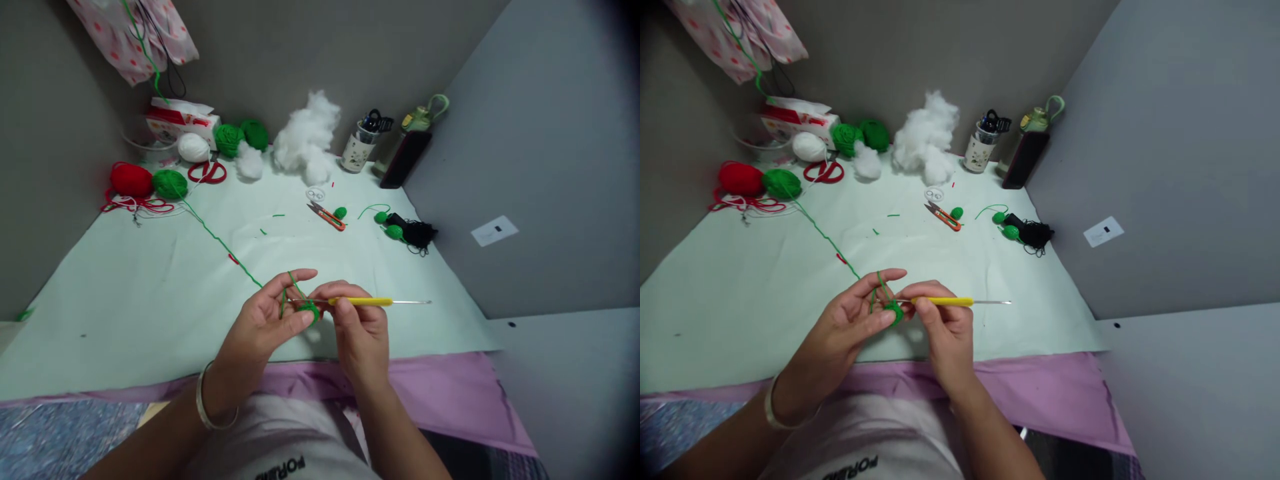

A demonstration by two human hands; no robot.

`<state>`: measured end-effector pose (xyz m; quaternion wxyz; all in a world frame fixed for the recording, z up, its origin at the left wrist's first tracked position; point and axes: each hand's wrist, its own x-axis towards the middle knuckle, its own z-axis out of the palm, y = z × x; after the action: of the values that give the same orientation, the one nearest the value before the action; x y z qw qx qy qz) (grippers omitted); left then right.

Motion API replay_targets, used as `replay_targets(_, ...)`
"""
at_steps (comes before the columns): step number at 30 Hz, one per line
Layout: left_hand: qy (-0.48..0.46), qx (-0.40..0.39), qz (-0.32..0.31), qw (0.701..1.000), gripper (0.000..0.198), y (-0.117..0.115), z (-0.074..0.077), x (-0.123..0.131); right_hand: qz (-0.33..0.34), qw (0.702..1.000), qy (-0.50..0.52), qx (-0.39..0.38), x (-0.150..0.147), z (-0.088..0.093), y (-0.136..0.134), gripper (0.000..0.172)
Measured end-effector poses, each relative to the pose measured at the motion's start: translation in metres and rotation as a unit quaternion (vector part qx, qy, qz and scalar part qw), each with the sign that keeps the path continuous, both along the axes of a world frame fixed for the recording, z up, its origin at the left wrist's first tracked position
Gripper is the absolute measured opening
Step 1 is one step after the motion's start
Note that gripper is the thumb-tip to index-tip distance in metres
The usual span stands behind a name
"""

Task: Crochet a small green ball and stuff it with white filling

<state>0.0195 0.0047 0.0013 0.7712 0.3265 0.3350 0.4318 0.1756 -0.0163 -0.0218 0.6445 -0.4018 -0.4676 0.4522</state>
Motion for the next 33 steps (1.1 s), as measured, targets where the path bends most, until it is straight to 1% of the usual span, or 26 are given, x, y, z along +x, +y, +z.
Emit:
replay_targets(4, 0.016, 0.007, -0.003, 1.0, 0.04, 0.002, -0.002, -0.002, -0.028, 0.999, -0.023, 0.016, -0.002, -0.001, 0.0, 0.02)
replay_targets(7, 0.029, 0.015, 0.012, 0.999, 0.039, 0.005, -0.004, -0.002, -0.039, 0.998, -0.045, 0.022, -0.001, 0.002, 0.0, 0.021)
replay_targets(9, 0.037, 0.019, 0.031, 0.999, 0.042, 0.005, -0.004, 0.0, -0.058, 0.992, -0.102, 0.051, -0.001, 0.004, -0.002, 0.02)
replay_targets(10, 0.04, 0.021, 0.041, 0.998, 0.045, 0.005, -0.003, 0.001, -0.07, 0.982, -0.158, 0.077, -0.001, 0.004, -0.004, 0.019)
replay_targets(12, 0.041, 0.023, 0.054, 0.997, 0.053, 0.003, -0.003, 0.003, -0.095, 0.944, -0.283, 0.143, -0.002, 0.005, -0.007, 0.025)
replay_targets(13, 0.036, 0.021, 0.054, 0.998, 0.058, 0.002, -0.003, 0.004, -0.101, 0.925, -0.326, 0.168, -0.003, 0.006, -0.008, 0.03)
replay_targets(14, 0.028, 0.017, 0.046, 0.998, 0.061, 0.001, -0.003, 0.005, -0.102, 0.916, -0.343, 0.182, -0.004, 0.006, -0.008, 0.034)
replay_targets(15, 0.019, 0.01, 0.034, 0.999, 0.064, 0.001, -0.003, 0.005, -0.102, 0.919, -0.334, 0.181, -0.004, 0.006, -0.008, 0.036)
replay_targets(17, 0.0, -0.004, 0.014, 1.0, 0.063, 0.001, -0.003, 0.004, -0.097, 0.949, -0.262, 0.147, -0.004, 0.006, -0.006, 0.032)
replay_targets(18, -0.007, -0.012, 0.007, 1.0, 0.06, 0.002, -0.003, 0.004, -0.094, 0.962, -0.222, 0.126, -0.004, 0.006, -0.005, 0.028)
replay_targets(20, -0.016, -0.025, -0.004, 1.0, 0.049, 0.003, -0.002, 0.003, -0.097, 0.976, -0.168, 0.102, -0.004, 0.006, -0.003, 0.023)
replay_targets(25, -0.039, -0.041, -0.022, 0.998, 0.029, 0.004, -0.001, 0.004, -0.12, 0.972, -0.166, 0.112, -0.002, 0.005, -0.003, 0.021)
replay_targets(28, -0.058, -0.074, -0.026, 0.995, 0.018, 0.004, -0.001, 0.003, -0.118, 0.98, -0.135, 0.089, 0.0, 0.006, -0.003, 0.02)
replay_targets(30, -0.064, -0.096, -0.017, 0.993, 0.016, 0.004, -0.002, 0.002, -0.109, 0.988, -0.091, 0.061, 0.002, 0.007, -0.002, 0.019)
replay_targets(33, -0.059, -0.114, -0.006, 0.992, 0.017, 0.005, -0.003, 0.0, -0.12, 0.992, -0.033, 0.035, 0.005, 0.009, -0.002, 0.019)
